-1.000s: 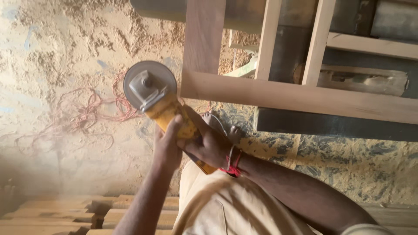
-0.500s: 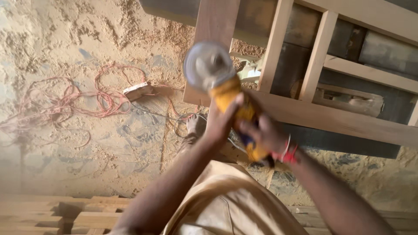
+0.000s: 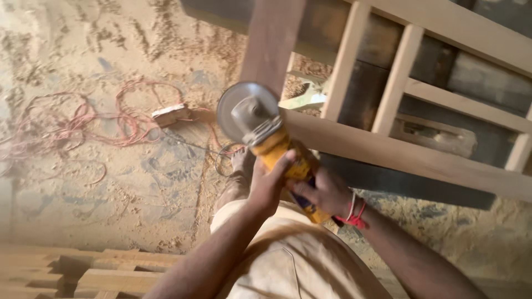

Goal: The person sands the surfaces of a wooden window frame using a handheld power sander.

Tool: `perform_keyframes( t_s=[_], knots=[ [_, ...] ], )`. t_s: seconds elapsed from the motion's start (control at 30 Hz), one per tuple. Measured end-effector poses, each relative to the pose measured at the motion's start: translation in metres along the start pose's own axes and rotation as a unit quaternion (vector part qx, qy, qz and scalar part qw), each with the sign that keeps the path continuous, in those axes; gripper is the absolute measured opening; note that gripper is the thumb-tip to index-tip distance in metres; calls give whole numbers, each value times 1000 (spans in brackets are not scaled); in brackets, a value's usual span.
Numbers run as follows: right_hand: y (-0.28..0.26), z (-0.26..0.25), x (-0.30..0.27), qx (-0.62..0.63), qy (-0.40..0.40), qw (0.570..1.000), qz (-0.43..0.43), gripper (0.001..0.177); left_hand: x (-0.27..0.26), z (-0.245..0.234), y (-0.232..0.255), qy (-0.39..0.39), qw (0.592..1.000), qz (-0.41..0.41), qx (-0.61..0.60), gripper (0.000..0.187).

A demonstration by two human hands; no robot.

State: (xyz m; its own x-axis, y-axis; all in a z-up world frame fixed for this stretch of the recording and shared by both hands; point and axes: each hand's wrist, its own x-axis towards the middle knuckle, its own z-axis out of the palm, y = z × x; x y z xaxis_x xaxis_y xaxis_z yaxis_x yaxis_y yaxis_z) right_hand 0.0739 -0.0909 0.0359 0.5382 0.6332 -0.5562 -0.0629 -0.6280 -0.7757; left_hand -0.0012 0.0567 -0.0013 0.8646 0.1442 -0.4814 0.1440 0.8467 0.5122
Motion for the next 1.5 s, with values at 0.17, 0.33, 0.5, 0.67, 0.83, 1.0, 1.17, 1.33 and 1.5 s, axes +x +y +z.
perform_keyframes(
  t_s=[0.17,0.33,0.5,0.67,0.83,1.0,1.17,1.33,1.5],
  knots=[
    [34,-4,-49,68,26,997,15,68,-8,16,-39,-19,998,-59,5,40],
    [69,-19,-98,57,80,995,25,58,-11,46,-73,-65,986,-134,80,43],
    [61,-20,-97,119,95,988,14,62,-4,55,-71,-78,985,-119,99,47],
    [16,0,-24,96,28,991,-86,71,4,8,-13,-16,993,-47,107,52],
    [-12,10,-1,-9,11,999,-31,92,-4,-3,16,-23,999,-16,44,48],
    [19,-14,-53,-66,5,996,51,59,-10,18,-27,-53,995,-74,33,46],
    [52,-39,-102,40,58,995,70,80,-1,54,-80,-98,982,-146,61,53],
    [81,-61,-139,75,110,991,29,81,7,87,-118,-146,963,-219,55,54],
    [114,-78,-177,116,147,981,53,75,8,116,-156,-179,946,-250,100,54]
  ],
)
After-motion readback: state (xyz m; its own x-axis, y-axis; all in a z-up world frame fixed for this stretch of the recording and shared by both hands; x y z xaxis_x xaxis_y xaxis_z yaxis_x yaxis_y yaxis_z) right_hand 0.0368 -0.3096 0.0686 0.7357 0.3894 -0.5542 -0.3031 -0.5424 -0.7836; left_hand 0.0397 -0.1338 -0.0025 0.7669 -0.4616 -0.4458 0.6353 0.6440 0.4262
